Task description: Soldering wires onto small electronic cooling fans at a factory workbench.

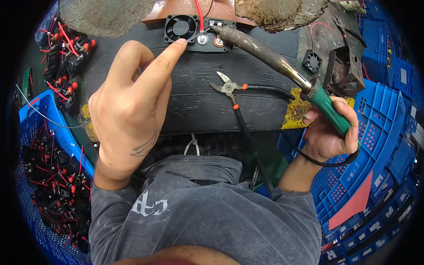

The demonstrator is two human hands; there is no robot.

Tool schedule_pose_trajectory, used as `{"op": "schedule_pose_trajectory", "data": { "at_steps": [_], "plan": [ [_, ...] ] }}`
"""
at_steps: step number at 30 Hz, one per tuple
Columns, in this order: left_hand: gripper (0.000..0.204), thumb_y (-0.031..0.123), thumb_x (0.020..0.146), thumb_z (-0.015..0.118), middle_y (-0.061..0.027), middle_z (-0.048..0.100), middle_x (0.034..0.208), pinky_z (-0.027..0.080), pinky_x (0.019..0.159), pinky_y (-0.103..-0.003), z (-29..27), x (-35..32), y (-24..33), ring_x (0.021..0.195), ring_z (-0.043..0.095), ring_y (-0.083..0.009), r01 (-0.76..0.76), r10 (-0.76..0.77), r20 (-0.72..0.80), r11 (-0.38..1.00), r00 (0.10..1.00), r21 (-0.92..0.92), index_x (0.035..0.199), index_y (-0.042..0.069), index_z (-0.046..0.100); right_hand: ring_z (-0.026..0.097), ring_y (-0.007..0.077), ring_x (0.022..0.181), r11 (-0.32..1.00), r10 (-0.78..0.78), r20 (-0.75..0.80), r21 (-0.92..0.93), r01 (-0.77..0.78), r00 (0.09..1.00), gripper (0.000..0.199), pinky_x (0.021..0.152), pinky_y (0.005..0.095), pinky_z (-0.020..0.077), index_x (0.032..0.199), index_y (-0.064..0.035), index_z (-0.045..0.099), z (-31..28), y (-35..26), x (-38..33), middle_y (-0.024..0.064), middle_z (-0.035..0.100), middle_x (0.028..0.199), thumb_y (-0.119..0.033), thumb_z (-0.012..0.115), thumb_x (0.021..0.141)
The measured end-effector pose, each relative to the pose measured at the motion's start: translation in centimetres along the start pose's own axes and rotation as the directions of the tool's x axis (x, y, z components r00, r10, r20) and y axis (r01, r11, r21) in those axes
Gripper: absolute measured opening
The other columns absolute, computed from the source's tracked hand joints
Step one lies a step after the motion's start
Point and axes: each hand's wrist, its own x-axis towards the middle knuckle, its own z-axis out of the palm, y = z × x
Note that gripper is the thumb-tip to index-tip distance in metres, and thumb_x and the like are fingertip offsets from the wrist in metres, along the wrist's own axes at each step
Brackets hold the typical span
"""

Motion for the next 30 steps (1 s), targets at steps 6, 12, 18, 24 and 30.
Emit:
{"op": "schedule_pose_trajectory", "data": {
  "at_steps": [6,12,18,24,30],
  "plan": [
    [0.045,0.0,0.076,0.075,-0.0035,0.052,0.084,0.048,0.054,-0.034,0.1,0.0,0.0,0.062,0.058,-0.0178,0.002,-0.002,-0.001,1.0,1.0,-0.003,0.118,0.016,0.075,0.067,0.0326,0.065,1.0,-0.009,0.025,-0.006,0.009,1.0,0.066,0.052,0.0364,0.0552,0.119,0.0051,0.066,-0.1,0.1,0.2,0.027,0.066,0.11,-0.051,0.038,0.098],
    [0.044,0.0,0.078,0.075,-0.0035,0.053,0.085,0.048,0.055,-0.033,0.3,0.3,0.0,0.063,0.058,-0.0176,0.011,-0.011,-0.02,1.0,1.0,-0.017,0.118,0.016,0.075,0.067,0.0337,0.065,1.0,0.003,-0.031,0.013,-0.002,1.0,0.066,0.052,0.0378,0.0551,0.119,0.0049,0.066,0.0,0.4,0.2,0.0258,0.066,0.112,-0.051,0.039,0.098],
    [0.04,0.001,0.079,0.075,-0.0029,0.053,0.084,0.049,0.056,-0.033,0.5,0.9,0.5,0.063,0.058,-0.018,0.044,-0.043,-0.024,0.999,0.999,0.028,0.116,0.016,0.075,0.067,0.0342,0.065,1.0,0.006,-0.025,0.004,-0.006,1.0,0.066,0.051,0.0387,0.055,0.118,0.0051,0.066,0.2,0.5,0.4,0.0253,0.066,0.112,-0.052,0.04,0.097],
    [0.039,0.001,0.08,0.074,-0.0031,0.052,0.083,0.049,0.057,-0.033,0.6,1.1,0.4,0.064,0.059,-0.0182,0.051,-0.051,-0.013,0.998,0.999,0.044,0.115,0.016,0.076,0.067,0.034,0.064,1.0,0.006,-0.038,0.001,-0.006,0.999,0.065,0.052,0.0388,0.055,0.117,0.0055,0.066,0.5,0.4,0.5,0.0255,0.066,0.111,-0.051,0.04,0.097],
    [0.042,-0.002,0.079,0.073,-0.004,0.052,0.082,0.048,0.058,-0.033,0.3,1.0,0.2,0.064,0.058,-0.0187,0.05,-0.051,-0.061,0.999,0.997,-0.021,0.116,0.016,0.076,0.068,0.0343,0.065,1.0,0.011,-0.051,0.009,-0.011,0.999,0.065,0.051,0.0382,0.0552,0.117,0.0052,0.067,0.4,0.4,0.4,0.026,0.066,0.112,-0.05,0.04,0.097]
  ]
}}
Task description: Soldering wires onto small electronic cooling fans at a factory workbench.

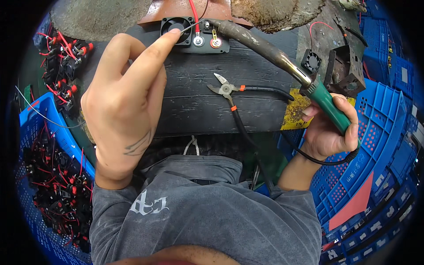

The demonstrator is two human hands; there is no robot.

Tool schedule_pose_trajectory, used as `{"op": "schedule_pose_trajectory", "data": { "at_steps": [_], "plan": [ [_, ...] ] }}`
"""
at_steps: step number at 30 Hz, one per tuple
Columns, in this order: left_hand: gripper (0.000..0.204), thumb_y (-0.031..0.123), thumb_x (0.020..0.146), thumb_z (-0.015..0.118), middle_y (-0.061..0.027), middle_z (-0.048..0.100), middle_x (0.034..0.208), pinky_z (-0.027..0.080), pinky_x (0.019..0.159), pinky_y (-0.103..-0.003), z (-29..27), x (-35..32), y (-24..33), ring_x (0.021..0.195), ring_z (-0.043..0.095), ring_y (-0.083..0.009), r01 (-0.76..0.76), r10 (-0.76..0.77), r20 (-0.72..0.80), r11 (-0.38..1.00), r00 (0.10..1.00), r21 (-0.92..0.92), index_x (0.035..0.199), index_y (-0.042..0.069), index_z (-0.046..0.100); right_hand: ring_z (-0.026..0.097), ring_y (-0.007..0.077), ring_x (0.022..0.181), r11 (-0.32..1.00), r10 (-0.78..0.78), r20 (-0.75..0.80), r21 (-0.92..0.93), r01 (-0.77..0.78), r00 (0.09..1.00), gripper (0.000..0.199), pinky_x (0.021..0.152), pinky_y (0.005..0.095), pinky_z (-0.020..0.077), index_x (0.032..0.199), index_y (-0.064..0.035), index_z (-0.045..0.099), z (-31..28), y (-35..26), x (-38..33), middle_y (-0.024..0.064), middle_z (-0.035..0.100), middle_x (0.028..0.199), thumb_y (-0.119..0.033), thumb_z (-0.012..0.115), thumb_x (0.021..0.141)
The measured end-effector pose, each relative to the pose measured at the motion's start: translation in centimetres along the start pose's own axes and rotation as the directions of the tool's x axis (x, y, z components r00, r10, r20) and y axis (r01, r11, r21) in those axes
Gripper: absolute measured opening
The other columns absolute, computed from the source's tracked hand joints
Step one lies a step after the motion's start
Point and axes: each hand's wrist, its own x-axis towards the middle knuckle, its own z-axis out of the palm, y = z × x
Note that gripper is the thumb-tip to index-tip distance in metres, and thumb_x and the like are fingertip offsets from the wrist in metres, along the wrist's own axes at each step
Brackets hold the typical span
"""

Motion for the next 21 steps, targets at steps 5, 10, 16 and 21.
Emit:
{"op": "schedule_pose_trajectory", "data": {
  "at_steps": [5,10,16,21],
  "plan": [
    [0.042,-0.003,0.078,0.073,-0.0044,0.053,0.082,0.049,0.057,-0.034,-0.4,-0.4,0.2,0.063,0.059,-0.0194,-0.012,0.012,0.013,1.0,1.0,-0.027,0.116,0.015,0.076,0.068,0.0343,0.064,0.999,-0.021,-0.024,0.028,0.021,0.999,0.065,0.05,0.0366,0.0549,0.119,0.0043,0.067,-0.3,-0.4,-0.3,0.0264,0.068,0.113,-0.051,0.04,0.097],
    [0.037,-0.002,0.08,0.073,-0.0049,0.054,0.084,0.049,0.057,-0.036,-0.1,-0.8,0.6,0.063,0.06,-0.0221,-0.036,0.037,0.019,0.999,0.999,-0.034,0.114,0.013,0.074,0.068,0.034,0.065,1.0,-0.012,-0.064,0.002,0.012,0.998,0.065,0.049,0.0357,0.0552,0.119,0.0044,0.067,-0.9,-0.5,-1.2,0.0257,0.068,0.112,-0.051,0.04,0.097],
    [0.034,-0.002,0.082,0.072,-0.0053,0.055,0.084,0.05,0.057,-0.037,0.2,-0.9,0.8,0.064,0.06,-0.0241,-0.034,0.035,0.029,0.999,0.999,-0.028,0.113,0.013,0.072,0.066,0.0292,0.068,0.999,0.036,-0.132,0.002,-0.036,0.991,0.063,0.049,0.0337,0.0504,0.119,-0.0002,0.069,-1.0,-0.2,-2.2,0.0244,0.071,0.108,-0.052,0.043,0.096],
    [0.034,-0.001,0.082,0.072,-0.0051,0.056,0.085,0.05,0.058,-0.037,0.3,-0.8,0.9,0.065,0.061,-0.024,-0.029,0.03,0.055,0.999,0.998,-0.031,0.113,0.013,0.073,0.066,0.0292,0.068,0.999,0.04,-0.11,-0.01,-0.041,0.993,0.063,0.048,0.0331,0.0508,0.118,0.0003,0.069,-1.2,-0.2,-2.2,0.0243,0.07,0.109,-0.052,0.042,0.096]
  ]
}}
